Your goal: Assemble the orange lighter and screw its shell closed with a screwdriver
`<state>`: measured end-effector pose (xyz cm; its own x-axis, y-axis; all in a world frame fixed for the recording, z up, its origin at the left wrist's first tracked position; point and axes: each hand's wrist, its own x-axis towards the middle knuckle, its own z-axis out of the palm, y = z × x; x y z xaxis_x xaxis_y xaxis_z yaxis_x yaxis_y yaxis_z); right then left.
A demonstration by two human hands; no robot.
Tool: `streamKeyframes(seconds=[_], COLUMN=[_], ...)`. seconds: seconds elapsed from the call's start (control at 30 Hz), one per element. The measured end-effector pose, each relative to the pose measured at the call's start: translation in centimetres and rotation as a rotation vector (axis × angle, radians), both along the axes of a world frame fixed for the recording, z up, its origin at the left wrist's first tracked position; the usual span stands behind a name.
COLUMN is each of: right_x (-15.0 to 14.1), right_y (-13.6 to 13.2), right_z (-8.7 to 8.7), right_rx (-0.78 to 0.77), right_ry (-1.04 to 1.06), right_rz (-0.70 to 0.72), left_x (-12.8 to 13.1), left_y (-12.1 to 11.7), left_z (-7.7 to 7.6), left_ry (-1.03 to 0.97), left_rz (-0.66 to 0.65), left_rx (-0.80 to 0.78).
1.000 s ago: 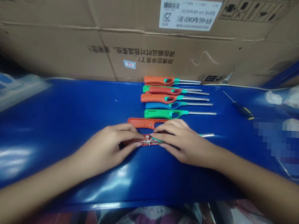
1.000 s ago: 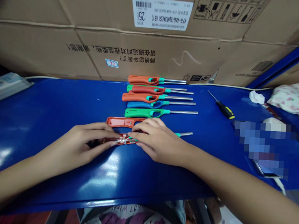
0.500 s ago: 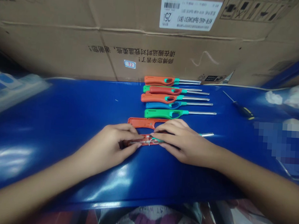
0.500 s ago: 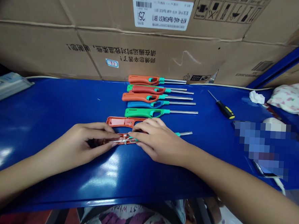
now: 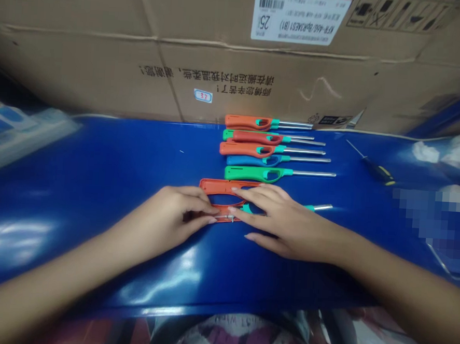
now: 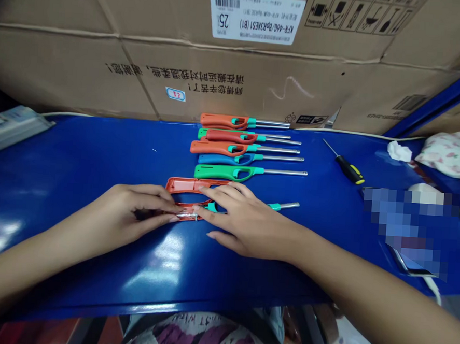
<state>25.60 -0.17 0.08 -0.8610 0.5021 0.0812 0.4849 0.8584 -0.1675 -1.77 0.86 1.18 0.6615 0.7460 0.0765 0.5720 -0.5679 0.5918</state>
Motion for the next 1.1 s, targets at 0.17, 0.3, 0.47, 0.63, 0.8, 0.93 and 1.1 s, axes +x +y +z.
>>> streamKeyframes(seconds=[0.17,0.3,0.47,0.63,0.8,0.93,1.1], right_x=[-0.11,-0.16,-0.16,-0.28,-0.44,-0.42,-0.29], right_y=[-0.44,-0.46,-0.05,0.04,0.06,0.04,-0.09], right_z=[0.22,0.03,-0.52,-0.7,-0.53,-0.39,-0.43], right_rx=[0.029,0.077,0.115,0.085,0.04,0.048,0.062], right_ry=[-0.04,-0.002,0.159,0.168,0.102,0.061,0.028], right_rz=[-0.019,-0.036,-0.098,-0.11,-0.04,-0.019,-0.02], left_x=[0.21,0.26,0.11,-0.02,-0.01,-0.03,-0.14], left_y=[0.12,0.15,0.23,0.48,0.45,0.45,0.67], left_z=[0.15,0.26,0.02,-0.04,0.08,0.09,0.02], left_ry=[-0.003,-0.003,0.001,-0.013,-0.033,-0.025,-0.031], left_rz=[-0.007,-0.009,-0.011,0.001,0.004,-0.016,-0.028], left_rx=[0.011,0.013,0.017,-0.005,-0.013,-0.005,0.008])
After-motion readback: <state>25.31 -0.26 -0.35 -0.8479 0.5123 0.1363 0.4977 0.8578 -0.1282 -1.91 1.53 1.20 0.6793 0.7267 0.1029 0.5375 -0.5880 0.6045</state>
